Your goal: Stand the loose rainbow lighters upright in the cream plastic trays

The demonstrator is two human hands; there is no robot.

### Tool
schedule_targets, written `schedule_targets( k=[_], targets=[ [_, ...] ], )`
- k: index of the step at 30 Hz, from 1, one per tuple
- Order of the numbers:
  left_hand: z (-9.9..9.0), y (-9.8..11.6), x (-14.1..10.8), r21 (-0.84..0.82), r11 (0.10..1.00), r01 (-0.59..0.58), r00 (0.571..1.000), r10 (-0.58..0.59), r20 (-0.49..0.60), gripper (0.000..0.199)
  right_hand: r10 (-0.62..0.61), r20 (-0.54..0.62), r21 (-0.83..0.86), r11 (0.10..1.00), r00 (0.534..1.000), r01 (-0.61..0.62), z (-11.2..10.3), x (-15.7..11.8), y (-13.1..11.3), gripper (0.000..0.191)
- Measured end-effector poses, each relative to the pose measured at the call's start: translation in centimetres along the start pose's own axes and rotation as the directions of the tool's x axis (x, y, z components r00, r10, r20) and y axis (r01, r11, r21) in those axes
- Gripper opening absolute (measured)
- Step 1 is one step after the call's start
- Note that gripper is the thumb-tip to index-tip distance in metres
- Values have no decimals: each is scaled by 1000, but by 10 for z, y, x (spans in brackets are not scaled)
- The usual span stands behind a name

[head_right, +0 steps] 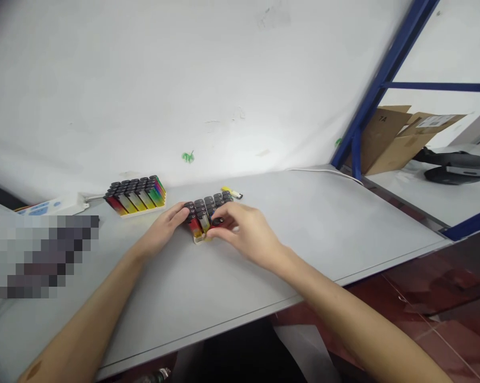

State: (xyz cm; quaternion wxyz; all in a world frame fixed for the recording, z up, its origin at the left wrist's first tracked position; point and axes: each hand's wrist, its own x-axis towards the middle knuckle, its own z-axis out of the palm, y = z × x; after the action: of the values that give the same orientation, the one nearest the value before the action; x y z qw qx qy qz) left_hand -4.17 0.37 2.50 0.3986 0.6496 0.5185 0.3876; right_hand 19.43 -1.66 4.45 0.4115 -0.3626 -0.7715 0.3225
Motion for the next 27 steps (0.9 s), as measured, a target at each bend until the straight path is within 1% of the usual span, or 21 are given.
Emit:
schedule_targets(
  k=[1,3,6,9,13,18,19,21,24,25,27],
  targets=[
    [0,1,-1,10,1000,-5,1000,5,-1,51,-51,-1,-59,997,999,51,8,3,-1,19],
    [0,3,-2,49,999,-5,1000,5,-1,47,-115,26,-176,977,993,117,21,8,1,16],
    [-1,4,-3,111,994,-5,1000,5,0,41,-139,115,-302,938,984,168,34,15,5,16],
    [-2,2,-3,125,992,-16,1000,16,4,39,-116,156,-387,907,981,168,39,18,6,18],
    [-3,0,-2,108,994,-11,1000,9,12,38,-61,141,-460,880,988,120,42,20,1,22],
    [-2,1,-2,121,992,-21,1000,19,17,38,-90,154,-500,852,984,156,44,22,1,21],
    [-2,1,-2,120,993,-22,1000,20,16,38,-108,153,-531,830,982,174,45,22,1,17],
    [-2,2,-3,107,994,-22,1000,20,20,37,-184,138,-612,757,973,230,45,22,3,10],
    [-1,3,-3,93,995,-22,999,20,27,38,-332,117,-717,624,936,310,46,20,5,25],
    [-1,2,-3,94,995,-24,999,21,28,39,-364,112,-738,593,925,323,46,19,6,29],
    [-2,1,-3,99,995,-28,999,26,24,40,-417,99,-755,559,903,341,45,17,8,33]
  ],
)
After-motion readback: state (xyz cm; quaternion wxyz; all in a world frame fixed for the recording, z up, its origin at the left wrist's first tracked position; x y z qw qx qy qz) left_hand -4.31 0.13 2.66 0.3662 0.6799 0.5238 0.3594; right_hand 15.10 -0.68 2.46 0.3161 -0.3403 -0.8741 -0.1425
